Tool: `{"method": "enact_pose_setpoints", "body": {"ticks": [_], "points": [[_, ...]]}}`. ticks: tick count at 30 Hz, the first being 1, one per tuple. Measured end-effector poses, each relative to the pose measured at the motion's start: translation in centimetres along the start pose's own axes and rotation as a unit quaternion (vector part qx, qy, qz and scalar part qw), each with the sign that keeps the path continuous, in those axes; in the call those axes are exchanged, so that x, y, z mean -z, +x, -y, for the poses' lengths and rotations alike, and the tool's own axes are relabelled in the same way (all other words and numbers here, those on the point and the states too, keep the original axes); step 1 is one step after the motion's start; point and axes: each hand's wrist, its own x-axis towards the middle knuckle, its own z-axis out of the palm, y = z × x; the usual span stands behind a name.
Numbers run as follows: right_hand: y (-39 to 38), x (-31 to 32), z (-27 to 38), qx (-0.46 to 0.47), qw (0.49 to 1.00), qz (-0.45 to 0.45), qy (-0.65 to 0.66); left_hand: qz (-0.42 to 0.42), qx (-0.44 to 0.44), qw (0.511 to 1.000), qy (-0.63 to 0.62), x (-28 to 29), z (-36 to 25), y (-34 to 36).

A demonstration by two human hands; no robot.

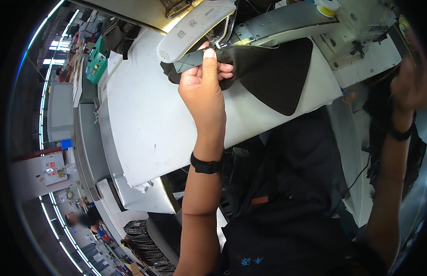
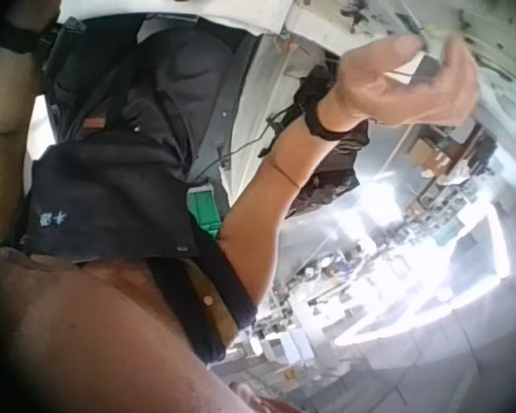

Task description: Sewing and repairing a brown fabric bag using an industrial sewing machine.

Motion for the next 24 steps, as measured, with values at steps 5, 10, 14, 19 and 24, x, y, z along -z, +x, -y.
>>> {"method": "enact_pose_setpoints", "body": {"ticks": [5,10,14,19,24], "points": [[-1.2,-7.3,10.2,0.042,0.981,0.150,0.115,0.035,0.018,0.999,0.012,0.5,0.2,0.3],[-0.1,-15.8,11.3,-0.016,0.971,0.104,0.214,0.032,0.032,0.999,0.007,0.2,-0.7,0.3],[0.2,-18.4,11.4,-0.088,0.939,0.161,0.291,0.041,0.040,0.998,0.000,-0.1,-0.8,0.6],[0.6,-19.5,11.2,-0.050,0.954,0.141,0.261,0.064,0.049,0.996,0.045,1.0,-1.4,1.2],[2.1,-18.1,10.4,-0.045,0.943,0.201,0.263,0.094,0.048,0.994,0.019,1.3,-1.5,1.2]]}}
